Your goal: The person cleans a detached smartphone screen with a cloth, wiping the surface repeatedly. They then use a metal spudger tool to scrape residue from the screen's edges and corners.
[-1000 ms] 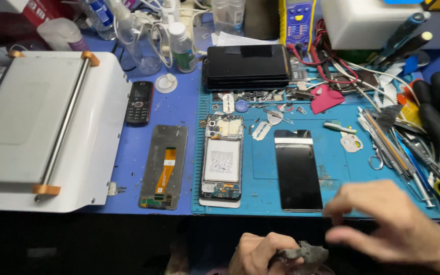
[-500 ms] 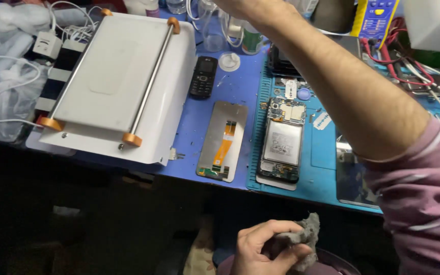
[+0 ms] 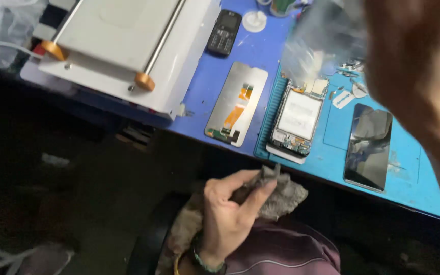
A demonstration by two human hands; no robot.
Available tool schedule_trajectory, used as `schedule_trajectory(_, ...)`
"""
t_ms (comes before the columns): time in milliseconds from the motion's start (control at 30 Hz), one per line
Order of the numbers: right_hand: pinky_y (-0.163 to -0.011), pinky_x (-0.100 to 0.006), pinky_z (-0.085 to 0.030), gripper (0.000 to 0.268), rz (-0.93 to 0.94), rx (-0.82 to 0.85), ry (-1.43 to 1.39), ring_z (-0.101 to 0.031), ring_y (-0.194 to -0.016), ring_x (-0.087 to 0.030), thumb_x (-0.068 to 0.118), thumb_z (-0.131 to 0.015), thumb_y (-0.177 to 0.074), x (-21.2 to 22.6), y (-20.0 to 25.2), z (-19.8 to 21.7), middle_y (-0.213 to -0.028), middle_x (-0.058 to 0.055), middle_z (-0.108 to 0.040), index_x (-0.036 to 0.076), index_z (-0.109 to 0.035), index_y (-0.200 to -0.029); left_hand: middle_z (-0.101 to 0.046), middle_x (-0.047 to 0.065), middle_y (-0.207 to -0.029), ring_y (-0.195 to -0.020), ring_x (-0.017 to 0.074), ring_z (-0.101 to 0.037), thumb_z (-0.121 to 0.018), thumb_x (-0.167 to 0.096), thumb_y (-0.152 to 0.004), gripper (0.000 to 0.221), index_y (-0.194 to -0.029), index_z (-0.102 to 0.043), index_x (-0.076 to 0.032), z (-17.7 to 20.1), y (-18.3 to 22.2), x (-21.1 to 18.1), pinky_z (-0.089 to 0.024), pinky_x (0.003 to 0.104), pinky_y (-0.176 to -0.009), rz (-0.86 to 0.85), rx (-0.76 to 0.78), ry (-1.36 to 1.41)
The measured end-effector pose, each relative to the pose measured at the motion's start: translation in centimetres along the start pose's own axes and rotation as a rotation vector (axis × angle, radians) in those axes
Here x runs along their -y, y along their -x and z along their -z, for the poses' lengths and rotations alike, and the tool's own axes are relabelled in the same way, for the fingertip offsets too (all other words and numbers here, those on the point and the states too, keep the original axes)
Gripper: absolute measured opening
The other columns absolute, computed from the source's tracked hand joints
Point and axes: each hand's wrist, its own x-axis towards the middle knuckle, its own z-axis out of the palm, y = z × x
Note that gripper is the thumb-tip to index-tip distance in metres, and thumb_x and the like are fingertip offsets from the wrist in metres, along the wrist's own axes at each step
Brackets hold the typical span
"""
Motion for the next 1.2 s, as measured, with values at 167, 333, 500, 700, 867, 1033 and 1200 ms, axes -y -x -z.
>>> schedule_trajectory(167, -0.077, -0.035, -0.071, 0.055, -0.036, 0.090, -0.997, -0.077, -0.099, -0.038, 0.007, -0.041, -0.100, 8.0, 14.0, 6.1, -0.142, -0.038, -0.043, 0.021, -0.020, -0.149, -0.079, 0.006, -0.094, -0.068, 0.0058, -0.061, -0.062, -0.015, -0.098, 0.026, -0.113, -0.074, 0.004, -0.2, -1.0, -0.5, -0.048, 0.019, -0.060, 0.041, 0.052, 0.160)
schedule_trajectory(333, -0.057, -0.024, -0.053, 0.059, -0.190, 0.376, -0.809, -0.069, -0.059, -0.012, 0.040, -0.061, -0.082, 12.8, 14.1, 7.4, -0.080, 0.000, -0.076, 0.002, -0.065, -0.126, -0.052, -0.008, -0.068, -0.057, 0.0017, -0.032, -0.056, -0.025, -0.102, 0.035, -0.112, -0.073, 0.003, -1.0, 0.2, -0.4, -0.025, 0.021, -0.046, 0.122, 0.059, 0.226)
schedule_trajectory(500, -0.060, -0.027, -0.054, 0.043, -0.196, 0.394, -0.864, -0.070, -0.060, -0.019, 0.036, -0.042, -0.094, 13.0, 14.3, 7.5, -0.084, -0.004, -0.076, 0.001, -0.063, -0.108, -0.036, -0.012, -0.065, -0.057, 0.0021, -0.023, -0.051, -0.029, -0.104, 0.041, -0.122, -0.072, 0.001, -1.3, 1.2, -1.6, -0.018, 0.024, -0.047, 0.072, 0.064, 0.193)
schedule_trajectory(700, -0.055, -0.030, -0.050, 0.059, -0.181, 0.395, -0.812, -0.063, -0.053, -0.020, 0.057, -0.033, -0.096, 12.8, 14.9, 7.5, -0.074, -0.003, -0.070, 0.008, -0.065, -0.092, -0.049, -0.010, -0.072, -0.060, 0.0018, -0.027, -0.051, -0.026, -0.105, 0.040, -0.127, -0.070, 0.001, -1.6, 1.7, -2.2, -0.022, 0.022, -0.048, 0.065, 0.060, 0.215)
schedule_trajectory(867, -0.055, -0.024, -0.053, 0.069, -0.260, 0.258, -0.794, -0.071, -0.057, -0.012, 0.051, -0.034, -0.096, 10.5, 12.3, 7.8, -0.080, -0.001, -0.077, -0.003, -0.055, -0.133, -0.074, 0.009, -0.119, -0.096, 0.0106, -0.065, -0.048, -0.023, -0.106, 0.041, -0.131, -0.065, 0.005, -1.4, 1.1, -1.3, -0.055, 0.024, -0.086, 0.049, 0.089, 0.259)
schedule_trajectory(1033, -0.093, -0.043, -0.049, 0.064, -0.210, -0.065, -0.770, -0.055, -0.104, -0.032, 0.042, -0.027, -0.108, 4.5, 4.3, 2.7, -0.104, -0.022, -0.063, -0.008, -0.066, -0.099, -0.062, 0.003, -0.093, -0.078, 0.0081, -0.052, -0.053, -0.026, -0.104, 0.034, -0.106, -0.068, 0.005, -0.8, 1.5, 1.7, -0.044, 0.024, -0.068, 0.161, 0.086, 0.275)
schedule_trajectory(1200, -0.067, -0.047, -0.036, 0.016, -0.099, -0.163, -0.395, -0.041, -0.079, -0.030, -0.007, -0.041, -0.117, -0.4, -4.7, -6.8, -0.094, -0.021, -0.050, -0.014, -0.056, -0.114, -0.069, -0.001, -0.079, -0.063, 0.0044, -0.048, -0.055, -0.019, -0.102, 0.034, -0.111, -0.075, 0.007, 0.0, 1.8, 2.2, -0.042, 0.022, -0.055, 0.193, 0.080, 0.243)
